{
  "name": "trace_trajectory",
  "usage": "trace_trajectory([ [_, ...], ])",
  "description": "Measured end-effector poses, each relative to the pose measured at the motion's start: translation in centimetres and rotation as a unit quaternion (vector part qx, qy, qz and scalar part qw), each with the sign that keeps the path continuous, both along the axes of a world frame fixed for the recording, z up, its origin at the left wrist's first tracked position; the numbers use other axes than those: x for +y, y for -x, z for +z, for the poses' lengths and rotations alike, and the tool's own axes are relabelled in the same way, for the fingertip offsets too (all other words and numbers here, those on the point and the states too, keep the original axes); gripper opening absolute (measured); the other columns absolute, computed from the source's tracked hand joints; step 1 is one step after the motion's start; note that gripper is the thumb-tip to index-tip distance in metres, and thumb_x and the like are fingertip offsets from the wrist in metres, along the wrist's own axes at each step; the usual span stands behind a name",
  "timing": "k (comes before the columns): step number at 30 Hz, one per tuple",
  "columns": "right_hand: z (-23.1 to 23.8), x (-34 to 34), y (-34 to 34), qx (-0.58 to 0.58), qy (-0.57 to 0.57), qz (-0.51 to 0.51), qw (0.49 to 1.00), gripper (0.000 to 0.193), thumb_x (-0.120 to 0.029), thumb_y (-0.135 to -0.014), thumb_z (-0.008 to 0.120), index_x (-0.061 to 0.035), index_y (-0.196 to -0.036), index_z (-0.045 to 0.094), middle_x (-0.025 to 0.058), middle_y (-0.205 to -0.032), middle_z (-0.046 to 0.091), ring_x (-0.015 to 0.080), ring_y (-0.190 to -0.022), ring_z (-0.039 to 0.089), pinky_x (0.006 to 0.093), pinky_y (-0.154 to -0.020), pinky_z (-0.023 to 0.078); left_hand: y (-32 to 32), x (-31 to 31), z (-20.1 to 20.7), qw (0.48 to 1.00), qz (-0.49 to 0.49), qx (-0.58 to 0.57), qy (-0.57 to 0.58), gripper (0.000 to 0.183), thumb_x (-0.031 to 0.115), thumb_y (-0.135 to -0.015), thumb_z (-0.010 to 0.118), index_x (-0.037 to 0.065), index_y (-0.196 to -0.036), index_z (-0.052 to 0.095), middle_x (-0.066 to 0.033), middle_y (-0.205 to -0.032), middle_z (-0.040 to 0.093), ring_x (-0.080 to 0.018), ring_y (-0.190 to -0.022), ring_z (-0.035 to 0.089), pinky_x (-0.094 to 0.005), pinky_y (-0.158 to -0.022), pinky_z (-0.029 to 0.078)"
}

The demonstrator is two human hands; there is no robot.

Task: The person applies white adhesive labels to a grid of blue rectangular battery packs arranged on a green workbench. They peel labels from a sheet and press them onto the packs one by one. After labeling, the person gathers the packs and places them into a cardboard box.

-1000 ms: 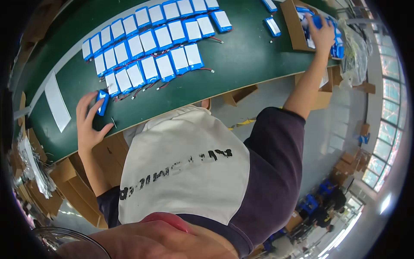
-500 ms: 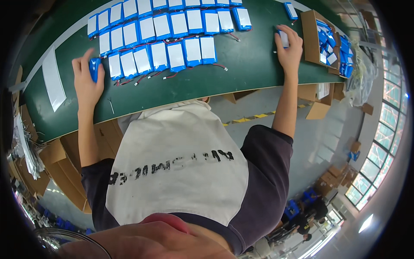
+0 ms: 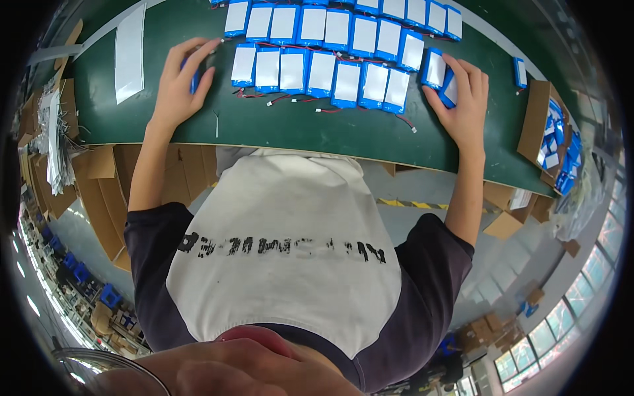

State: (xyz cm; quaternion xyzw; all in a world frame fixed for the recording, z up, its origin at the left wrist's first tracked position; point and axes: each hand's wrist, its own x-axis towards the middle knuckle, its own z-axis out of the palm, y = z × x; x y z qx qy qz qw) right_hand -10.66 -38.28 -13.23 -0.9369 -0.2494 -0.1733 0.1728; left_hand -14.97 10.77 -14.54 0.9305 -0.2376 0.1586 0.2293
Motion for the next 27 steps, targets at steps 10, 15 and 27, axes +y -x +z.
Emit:
trace_trajectory([
  [10,1.1,3.3,5.2,0.048,-0.038,0.060,0.996,0.066,-0.038,-0.073,0.088,-0.0102,-0.129,0.067,0.0100,-0.124,0.061,0.0326,-0.111,0.057,0.0440,-0.096,0.044,-0.1,-5.6,1.0,0.996,-0.082,0.028,-0.017,0.077,0.032,-0.073,0.088,0.015,-0.142,0.060,-0.0112,-0.138,0.054,-0.0348,-0.127,0.050,-0.0463,-0.105,0.044],
  [15,0.8,4.0,5.7,0.051,0.074,0.020,0.996,0.083,-0.052,-0.072,0.086,-0.0158,-0.142,0.061,0.0060,-0.123,0.061,0.0289,-0.107,0.054,0.0431,-0.095,0.043,0.3,-5.9,1.2,0.995,-0.083,0.045,-0.038,0.072,0.033,-0.076,0.086,0.017,-0.142,0.061,-0.0099,-0.122,0.056,-0.0319,-0.112,0.053,-0.0439,-0.095,0.045],
  [27,0.5,3.4,6.2,0.036,0.091,-0.007,0.995,0.071,-0.045,-0.075,0.085,-0.0182,-0.137,0.063,0.0050,-0.121,0.060,0.0289,-0.106,0.053,0.0434,-0.092,0.041,2.7,-5.0,1.1,0.993,-0.090,0.011,-0.076,0.068,0.036,-0.070,0.086,0.016,-0.133,0.067,-0.0041,-0.131,0.063,-0.0295,-0.113,0.057,-0.0442,-0.095,0.045],
])
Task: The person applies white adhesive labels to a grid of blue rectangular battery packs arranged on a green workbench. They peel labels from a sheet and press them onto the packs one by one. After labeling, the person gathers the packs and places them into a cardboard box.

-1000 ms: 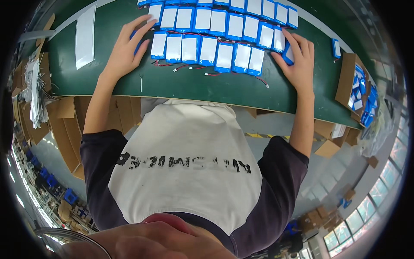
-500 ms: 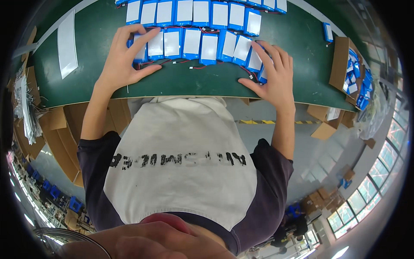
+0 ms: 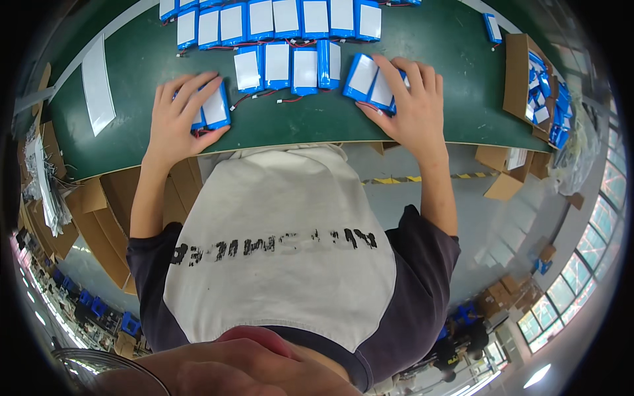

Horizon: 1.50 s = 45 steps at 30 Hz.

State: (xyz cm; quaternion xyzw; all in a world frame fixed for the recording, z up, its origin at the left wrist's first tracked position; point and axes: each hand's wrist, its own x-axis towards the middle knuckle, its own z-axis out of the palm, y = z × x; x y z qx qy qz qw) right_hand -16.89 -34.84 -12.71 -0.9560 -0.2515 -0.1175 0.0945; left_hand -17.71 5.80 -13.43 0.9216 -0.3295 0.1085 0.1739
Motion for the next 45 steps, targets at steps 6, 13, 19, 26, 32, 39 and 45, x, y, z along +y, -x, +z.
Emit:
trace_trajectory([
  [6,-0.4,-1.3,1.7,-0.010,0.023,-0.056,0.998,0.072,-0.048,-0.076,0.083,-0.0155,-0.137,0.062,0.0078,-0.119,0.059,0.0306,-0.107,0.054,0.0448,-0.093,0.041,-0.1,0.3,-0.2,1.000,-0.007,-0.010,-0.006,0.071,0.036,-0.068,0.087,0.010,-0.132,0.069,-0.0070,-0.124,0.066,-0.0307,-0.109,0.060,-0.0444,-0.090,0.048],
  [13,-0.9,-3.4,-1.7,-0.060,-0.056,-0.051,0.995,0.060,-0.039,-0.082,0.082,-0.0166,-0.135,0.064,0.0103,-0.116,0.058,0.0328,-0.106,0.054,0.0431,-0.089,0.046,-2.6,-1.1,0.0,0.989,-0.003,-0.039,0.143,0.073,0.028,-0.065,0.088,0.001,-0.130,0.069,-0.0136,-0.122,0.068,-0.0331,-0.106,0.065,-0.0416,-0.092,0.052],
  [19,-2.0,-4.2,-2.8,-0.101,-0.192,-0.082,0.973,0.053,-0.037,-0.082,0.083,-0.0227,-0.131,0.067,0.0097,-0.115,0.059,0.0321,-0.108,0.055,0.0431,-0.087,0.050,-6.0,-7.6,2.3,0.942,-0.018,0.068,0.329,0.067,0.048,-0.088,0.069,0.000,-0.135,0.065,-0.0173,-0.130,0.066,-0.0292,-0.117,0.064,-0.0383,-0.100,0.050],
  [26,-2.6,-4.7,-0.3,-0.131,-0.080,-0.131,0.979,0.055,-0.042,-0.082,0.081,-0.0218,-0.131,0.067,0.0069,-0.117,0.063,0.0272,-0.106,0.057,0.0398,-0.087,0.045,-9.7,-21.9,6.9,0.741,-0.048,0.376,0.554,0.063,0.052,-0.090,0.070,0.007,-0.134,0.067,-0.0136,-0.127,0.068,-0.0278,-0.111,0.065,-0.0340,-0.094,0.052],
  [32,1.7,-7.0,-1.1,0.082,-0.874,-0.111,0.466,0.057,-0.052,-0.108,0.037,-0.0123,-0.146,0.051,0.0086,-0.140,0.059,0.0269,-0.133,0.052,0.0494,-0.111,0.043,-12.6,-41.0,10.5,0.713,-0.284,0.305,0.564,0.046,0.040,-0.101,0.065,0.000,-0.125,0.065,-0.0086,-0.108,0.069,-0.0204,-0.105,0.064,-0.0328,-0.098,0.049],
  [39,1.1,-17.5,-5.4,0.069,-0.955,0.061,0.281,0.062,-0.061,-0.100,0.042,-0.0173,-0.143,0.054,0.0112,-0.145,0.056,0.0340,-0.136,0.051,0.0599,-0.116,0.037,-14.5,-44.8,6.8,0.912,-0.309,-0.205,0.175,0.057,0.060,-0.089,0.066,0.019,-0.129,0.070,-0.0101,-0.128,0.068,-0.0331,-0.118,0.064,-0.0447,-0.099,0.052],
  [45,7.4,-23.4,-6.6,-0.285,-0.782,-0.104,0.545,0.055,-0.054,-0.095,0.056,-0.0097,-0.127,0.057,0.0138,-0.123,0.062,0.0354,-0.110,0.061,0.0508,-0.096,0.054,-14.4,-24.5,11.8,0.911,-0.279,-0.166,0.256,0.039,0.023,-0.092,0.070,0.003,-0.125,0.065,-0.0190,-0.128,0.060,-0.0379,-0.122,0.055,-0.0470,-0.107,0.043],
])
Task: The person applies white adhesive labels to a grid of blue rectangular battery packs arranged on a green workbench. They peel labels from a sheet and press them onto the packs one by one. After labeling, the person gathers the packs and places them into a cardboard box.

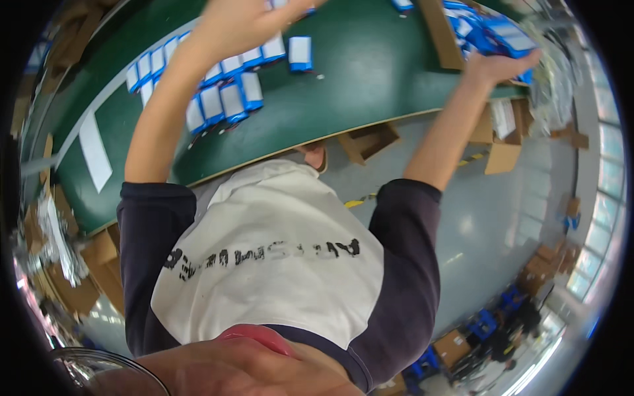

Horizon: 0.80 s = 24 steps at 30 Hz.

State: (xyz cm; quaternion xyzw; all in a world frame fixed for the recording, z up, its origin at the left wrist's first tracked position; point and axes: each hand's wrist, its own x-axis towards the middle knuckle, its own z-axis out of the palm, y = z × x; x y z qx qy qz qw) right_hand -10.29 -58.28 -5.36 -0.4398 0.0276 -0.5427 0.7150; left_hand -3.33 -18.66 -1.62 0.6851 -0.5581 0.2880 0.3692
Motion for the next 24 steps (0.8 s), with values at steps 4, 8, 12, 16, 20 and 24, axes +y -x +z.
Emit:
trace_trajectory([
  [4,-0.7,-7.5,0.0,0.330,0.510,-0.345,0.715,0.063,-0.054,-0.091,0.072,-0.0048,-0.131,0.066,0.0210,-0.135,0.059,0.0366,-0.117,0.060,0.0455,-0.102,0.049,3.4,17.3,-4.7,0.971,0.185,0.081,-0.132,0.036,0.020,-0.086,0.076,0.008,-0.120,0.072,-0.0138,-0.124,0.066,-0.0329,-0.113,0.062,-0.0403,-0.100,0.048],
  [8,-2.3,5.8,0.6,0.278,0.670,-0.139,0.674,0.046,-0.031,-0.090,0.080,-0.0059,-0.127,0.069,0.0144,-0.128,0.069,0.0342,-0.119,0.063,0.0428,-0.104,0.047,9.6,21.4,-8.2,0.935,0.213,0.219,-0.183,0.050,0.028,-0.081,0.081,0.009,-0.126,0.069,-0.0127,-0.127,0.063,-0.0349,-0.115,0.059,-0.0435,-0.101,0.047],
  [12,-7.3,21.0,1.4,0.263,0.675,0.181,0.665,0.058,-0.034,-0.079,0.085,-0.0096,-0.128,0.064,0.0140,-0.128,0.060,0.0354,-0.124,0.054,0.0427,-0.105,0.045,10.5,17.1,-10.9,0.929,0.253,0.153,-0.224,0.067,0.048,-0.079,0.082,0.012,-0.132,0.064,-0.0100,-0.125,0.058,-0.0315,-0.116,0.052,-0.0435,-0.099,0.042],
  [16,-8.1,24.6,3.6,0.255,0.672,0.189,0.669,0.068,-0.033,-0.073,0.090,-0.0091,-0.129,0.060,0.0154,-0.123,0.053,0.0363,-0.115,0.049,0.0467,-0.100,0.042,11.7,15.5,-12.7,0.921,0.255,0.207,-0.208,0.080,0.043,-0.077,0.085,0.006,-0.141,0.055,-0.0139,-0.119,0.056,-0.0333,-0.112,0.053,-0.0441,-0.098,0.044],
  [20,-7.6,27.9,5.9,0.226,0.676,0.239,0.660,0.079,-0.038,-0.074,0.089,-0.0070,-0.138,0.055,0.0170,-0.132,0.052,0.0373,-0.117,0.049,0.0482,-0.102,0.041,11.6,15.1,-13.2,0.938,0.223,0.204,-0.171,0.071,0.039,-0.078,0.086,0.006,-0.133,0.056,-0.0129,-0.125,0.058,-0.0329,-0.117,0.053,-0.0450,-0.098,0.045],
  [24,-8.5,31.3,5.3,0.226,0.685,0.219,0.657,0.080,-0.040,-0.076,0.086,-0.0092,-0.143,0.056,0.0140,-0.140,0.051,0.0357,-0.115,0.051,0.0470,-0.100,0.044,11.1,15.5,-13.6,0.941,0.211,0.177,-0.195,0.071,0.038,-0.075,0.088,0.006,-0.131,0.058,-0.0097,-0.128,0.060,-0.0320,-0.118,0.054,-0.0443,-0.100,0.045],
])
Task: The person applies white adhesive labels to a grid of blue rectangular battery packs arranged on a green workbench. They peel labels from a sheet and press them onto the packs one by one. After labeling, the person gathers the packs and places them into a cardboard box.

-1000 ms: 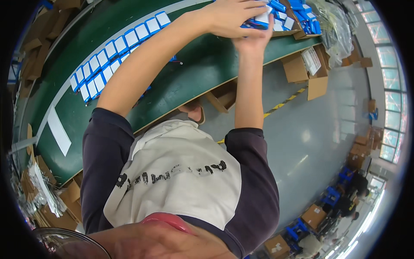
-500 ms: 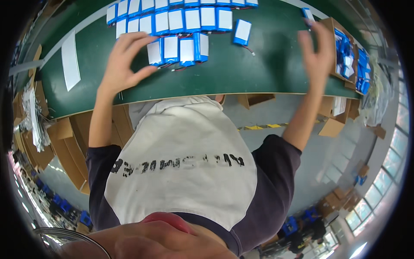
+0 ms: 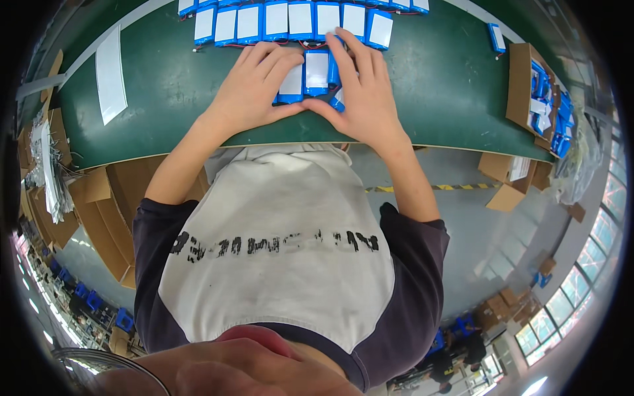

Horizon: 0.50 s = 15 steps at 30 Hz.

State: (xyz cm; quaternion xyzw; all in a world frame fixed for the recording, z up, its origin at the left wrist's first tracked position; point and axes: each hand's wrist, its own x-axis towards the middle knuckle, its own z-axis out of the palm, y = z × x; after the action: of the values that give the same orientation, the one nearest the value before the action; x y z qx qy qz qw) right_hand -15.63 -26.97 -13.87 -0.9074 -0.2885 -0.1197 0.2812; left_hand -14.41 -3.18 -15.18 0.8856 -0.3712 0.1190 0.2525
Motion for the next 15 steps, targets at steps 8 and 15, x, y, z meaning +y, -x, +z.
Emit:
trace_trajectory([
  [8,1.1,1.1,0.4,0.002,0.088,0.051,0.995,0.067,-0.045,-0.079,0.081,-0.0165,-0.137,0.062,0.0063,-0.136,0.057,0.0286,-0.098,0.052,0.0403,-0.085,0.044,0.6,5.3,2.1,0.997,0.030,-0.050,0.041,0.076,0.044,-0.068,0.090,0.009,-0.131,0.066,-0.0073,-0.119,0.066,-0.0293,-0.108,0.060,-0.0416,-0.096,0.048],
  [15,0.5,3.6,1.2,-0.039,0.089,0.030,0.995,0.068,-0.041,-0.081,0.078,-0.0102,-0.139,0.060,0.0047,-0.133,0.059,0.0304,-0.100,0.051,0.0426,-0.088,0.041,-6.5,9.9,2.5,0.988,0.093,-0.122,-0.015,0.065,0.040,-0.072,0.090,0.015,-0.129,0.069,-0.0076,-0.126,0.064,-0.0315,-0.115,0.058,-0.0423,-0.097,0.050],
])
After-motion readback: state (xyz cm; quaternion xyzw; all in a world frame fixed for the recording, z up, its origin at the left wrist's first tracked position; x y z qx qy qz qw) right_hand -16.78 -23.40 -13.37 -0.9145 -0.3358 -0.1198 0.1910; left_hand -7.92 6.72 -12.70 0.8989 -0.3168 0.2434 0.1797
